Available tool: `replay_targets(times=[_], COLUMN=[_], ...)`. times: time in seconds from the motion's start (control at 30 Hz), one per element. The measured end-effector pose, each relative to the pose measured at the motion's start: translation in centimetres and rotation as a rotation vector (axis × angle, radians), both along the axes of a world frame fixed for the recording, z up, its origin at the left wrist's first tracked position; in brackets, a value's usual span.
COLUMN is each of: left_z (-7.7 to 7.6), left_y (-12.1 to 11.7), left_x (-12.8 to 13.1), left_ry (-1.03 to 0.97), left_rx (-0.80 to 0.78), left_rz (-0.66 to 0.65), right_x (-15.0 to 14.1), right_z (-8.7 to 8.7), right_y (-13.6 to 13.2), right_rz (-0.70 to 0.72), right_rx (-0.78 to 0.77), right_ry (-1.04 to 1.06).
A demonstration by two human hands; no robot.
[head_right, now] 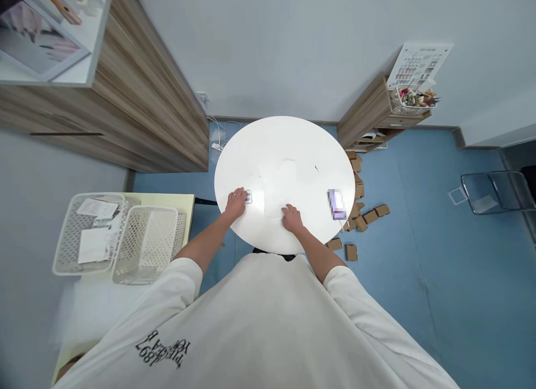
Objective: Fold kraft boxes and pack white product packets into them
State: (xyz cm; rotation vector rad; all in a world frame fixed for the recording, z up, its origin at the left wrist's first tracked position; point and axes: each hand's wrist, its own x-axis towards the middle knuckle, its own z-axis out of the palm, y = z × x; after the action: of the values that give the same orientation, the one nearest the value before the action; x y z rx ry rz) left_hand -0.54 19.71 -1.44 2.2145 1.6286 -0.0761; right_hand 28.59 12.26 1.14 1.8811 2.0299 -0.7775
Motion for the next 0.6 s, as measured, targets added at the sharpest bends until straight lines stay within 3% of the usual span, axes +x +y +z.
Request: replay_targets(times=[0.13,0.27,0.43,0.6], left_z=[0.1,1.2,2.4,2.3], left_y=[0.4,0.3,0.4,0.9], left_x=[-0.3,0.9,6.0,11.8], left_ry=[-0.021,-0.081,-0.211,-0.231], left_rx=[0.016,0.044,0.028,-0.031], left_rz=[-0.016,0.005,-0.075,-0.154], right_x=[0.2,0.8,2.1,3.6], right_z=[-0.2,-0.3,-0.6,-1.6], right_y=[-0.2,-0.1,-0.1,0.0], right_rz=[-0.002,-0.002,-0.002,0.06], right_rx=[0.033,0.059,0.137,0.123], right_ry=[-0.009,-0.008,0.018,0.029])
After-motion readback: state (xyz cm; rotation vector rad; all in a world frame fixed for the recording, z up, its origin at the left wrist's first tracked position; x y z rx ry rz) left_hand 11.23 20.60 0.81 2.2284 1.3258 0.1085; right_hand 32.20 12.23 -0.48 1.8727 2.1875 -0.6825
